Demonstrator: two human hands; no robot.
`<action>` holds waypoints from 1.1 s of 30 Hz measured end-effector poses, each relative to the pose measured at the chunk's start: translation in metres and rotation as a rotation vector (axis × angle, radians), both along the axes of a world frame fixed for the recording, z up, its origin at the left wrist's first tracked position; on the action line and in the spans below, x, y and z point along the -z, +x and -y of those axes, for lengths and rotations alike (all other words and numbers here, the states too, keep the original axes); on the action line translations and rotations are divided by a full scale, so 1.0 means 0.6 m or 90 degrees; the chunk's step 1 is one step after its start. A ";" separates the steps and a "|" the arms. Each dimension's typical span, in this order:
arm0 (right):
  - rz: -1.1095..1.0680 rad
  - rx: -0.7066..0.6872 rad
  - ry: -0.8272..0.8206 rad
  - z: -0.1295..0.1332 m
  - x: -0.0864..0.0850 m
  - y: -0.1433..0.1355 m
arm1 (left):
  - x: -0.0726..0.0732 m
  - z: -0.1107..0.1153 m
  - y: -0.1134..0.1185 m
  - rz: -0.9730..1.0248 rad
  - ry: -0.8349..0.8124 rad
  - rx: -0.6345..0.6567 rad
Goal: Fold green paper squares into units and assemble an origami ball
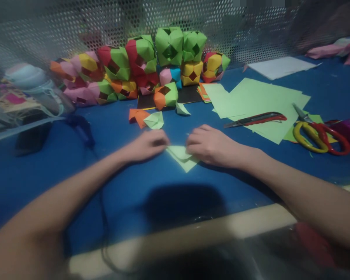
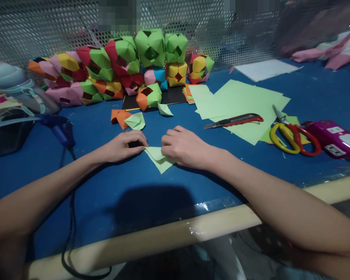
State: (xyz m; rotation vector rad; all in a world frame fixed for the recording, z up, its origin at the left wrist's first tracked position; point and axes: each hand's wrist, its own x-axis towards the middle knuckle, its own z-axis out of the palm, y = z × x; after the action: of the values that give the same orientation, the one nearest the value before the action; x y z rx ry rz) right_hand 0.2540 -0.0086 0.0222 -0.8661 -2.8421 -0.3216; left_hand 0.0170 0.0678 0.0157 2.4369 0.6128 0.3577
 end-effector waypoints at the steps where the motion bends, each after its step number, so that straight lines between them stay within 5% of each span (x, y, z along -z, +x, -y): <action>1: 0.003 -0.003 0.002 0.000 0.000 0.000 | -0.001 -0.001 0.000 0.001 -0.001 0.003; 33: 0.045 -0.021 -0.082 0.018 -0.022 -0.004 | -0.007 -0.005 -0.002 -0.022 -0.018 0.000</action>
State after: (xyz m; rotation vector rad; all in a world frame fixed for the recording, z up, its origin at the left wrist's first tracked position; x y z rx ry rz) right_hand 0.2517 -0.0192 0.0356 -0.8461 -2.9661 -0.1691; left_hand 0.0156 0.0707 0.0197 2.4199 0.6276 0.3051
